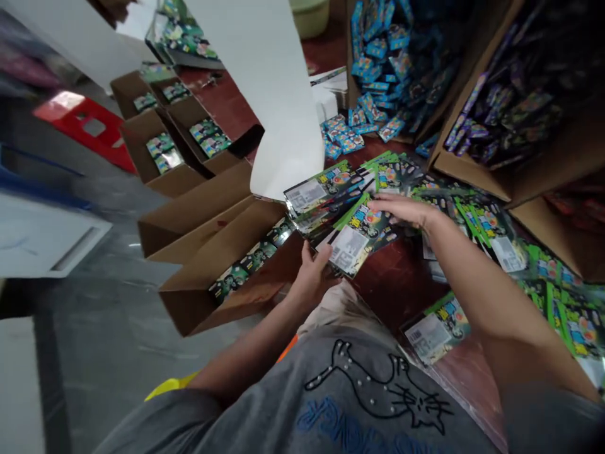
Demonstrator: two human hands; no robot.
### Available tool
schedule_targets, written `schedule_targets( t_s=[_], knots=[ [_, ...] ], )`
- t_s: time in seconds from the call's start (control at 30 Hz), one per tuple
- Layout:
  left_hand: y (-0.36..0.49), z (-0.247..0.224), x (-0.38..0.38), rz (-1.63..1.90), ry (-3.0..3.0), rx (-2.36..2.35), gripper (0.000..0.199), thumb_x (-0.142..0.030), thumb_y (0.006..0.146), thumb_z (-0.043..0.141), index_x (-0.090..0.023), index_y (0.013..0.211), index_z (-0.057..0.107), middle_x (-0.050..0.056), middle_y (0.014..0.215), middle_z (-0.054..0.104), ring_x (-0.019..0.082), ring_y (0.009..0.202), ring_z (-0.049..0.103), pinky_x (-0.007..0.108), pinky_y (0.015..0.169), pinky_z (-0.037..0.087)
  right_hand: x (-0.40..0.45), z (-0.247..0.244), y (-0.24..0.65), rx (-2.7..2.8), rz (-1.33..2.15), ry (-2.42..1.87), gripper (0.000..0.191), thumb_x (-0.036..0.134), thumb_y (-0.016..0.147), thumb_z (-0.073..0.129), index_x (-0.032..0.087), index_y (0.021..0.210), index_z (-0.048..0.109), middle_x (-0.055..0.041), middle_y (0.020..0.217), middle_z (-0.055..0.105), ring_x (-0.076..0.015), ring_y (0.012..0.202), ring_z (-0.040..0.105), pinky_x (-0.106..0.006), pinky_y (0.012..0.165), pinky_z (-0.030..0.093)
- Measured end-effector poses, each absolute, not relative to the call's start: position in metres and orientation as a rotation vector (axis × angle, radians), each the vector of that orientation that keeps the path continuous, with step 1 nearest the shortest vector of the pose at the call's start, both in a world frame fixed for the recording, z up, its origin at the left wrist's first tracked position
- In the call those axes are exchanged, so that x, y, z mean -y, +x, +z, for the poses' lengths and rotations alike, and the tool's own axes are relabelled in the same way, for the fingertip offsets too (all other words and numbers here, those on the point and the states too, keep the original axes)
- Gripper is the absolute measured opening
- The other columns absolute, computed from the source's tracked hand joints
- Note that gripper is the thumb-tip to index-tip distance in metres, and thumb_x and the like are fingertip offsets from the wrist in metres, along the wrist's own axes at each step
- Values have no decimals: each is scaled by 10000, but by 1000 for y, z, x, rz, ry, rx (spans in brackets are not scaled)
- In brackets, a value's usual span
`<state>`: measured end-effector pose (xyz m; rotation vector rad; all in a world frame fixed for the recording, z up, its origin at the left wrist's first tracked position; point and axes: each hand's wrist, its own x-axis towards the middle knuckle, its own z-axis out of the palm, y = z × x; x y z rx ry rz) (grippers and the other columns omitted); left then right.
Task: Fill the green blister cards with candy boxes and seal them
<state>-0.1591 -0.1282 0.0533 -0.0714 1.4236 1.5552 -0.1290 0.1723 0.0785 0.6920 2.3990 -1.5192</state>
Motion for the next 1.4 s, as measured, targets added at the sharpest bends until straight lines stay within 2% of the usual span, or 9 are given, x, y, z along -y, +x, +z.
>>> schedule_targets(
  t_s=[0.1,0.2,0.43,0.63,0.73,0.93,1.13,1.3,1.4],
  knots=[
    [-158,64,130,1654,-171,-1430,1200,-536,639,999,-472,1600,283,61,1512,620,268,1122,716,347,762,608,-156,65,-101,-2396,-1490,685,633,674,971,573,259,1436,681,-128,1346,791,-360,1231,743,-549,1017,632],
    [-154,72,143,1388,-246,-1355,975,-517,623,980,-344,1457,505,87,1346,715,277,1033,722,349,691,604,-136,68,-51,-2408,-1341,795,724,739,1001,470,263,1527,617,-153,1466,724,-409,1341,695,-631,1122,576],
    [-177,70,133,985,-303,-1073,594,-546,730,867,-269,1239,736,106,1051,803,326,965,755,379,654,602,-95,127,-2,-2942,-648,132,1033,855,913,588,236,1713,378,-149,1807,323,-425,1696,226,-701,1354,241],
    [-188,75,101,858,-352,-1117,627,-797,847,650,-234,1104,751,109,878,768,294,767,725,357,524,573,-124,101,-50,-2635,-741,-210,672,671,986,648,267,1521,615,-102,1461,731,-334,1267,727,-537,1056,589],
    [-187,73,102,885,-330,-1061,826,-943,774,594,-230,1166,738,140,972,778,336,844,760,381,558,597,-142,95,-65,-2547,-735,-112,790,780,938,627,289,1555,588,-85,1382,773,-316,1134,779,-462,892,634],
    [-183,69,111,1011,-313,-872,1063,-1033,807,432,-160,1364,671,198,1262,756,306,1014,795,381,776,660,-127,101,-45,-2793,-539,-101,1449,901,622,814,174,1754,274,-232,1713,455,-528,1493,499,-696,1176,458],
    [-170,68,151,1155,150,-1346,1033,-860,753,793,-321,1586,505,190,1570,598,379,1171,746,536,965,629,-104,95,-26,-2863,-318,-103,1230,565,745,829,155,1751,252,-247,1598,537,-491,1345,555,-665,1085,480],
    [-173,14,158,1277,1102,-1927,1549,-650,397,1077,-281,1684,297,219,1788,231,525,1667,184,713,1336,224,-96,86,-10,-2954,-403,-94,1103,505,828,763,143,1740,260,-240,1556,561,-454,1365,551,-607,1135,445],
    [-171,-20,136,1235,1267,-1911,1463,-716,410,1044,-255,1615,354,251,1721,314,531,1645,229,726,1326,220,-98,82,9,-2984,-507,-62,1237,614,846,771,179,1776,80,-224,1642,502,-458,1478,496,-664,1271,322]
  ],
)
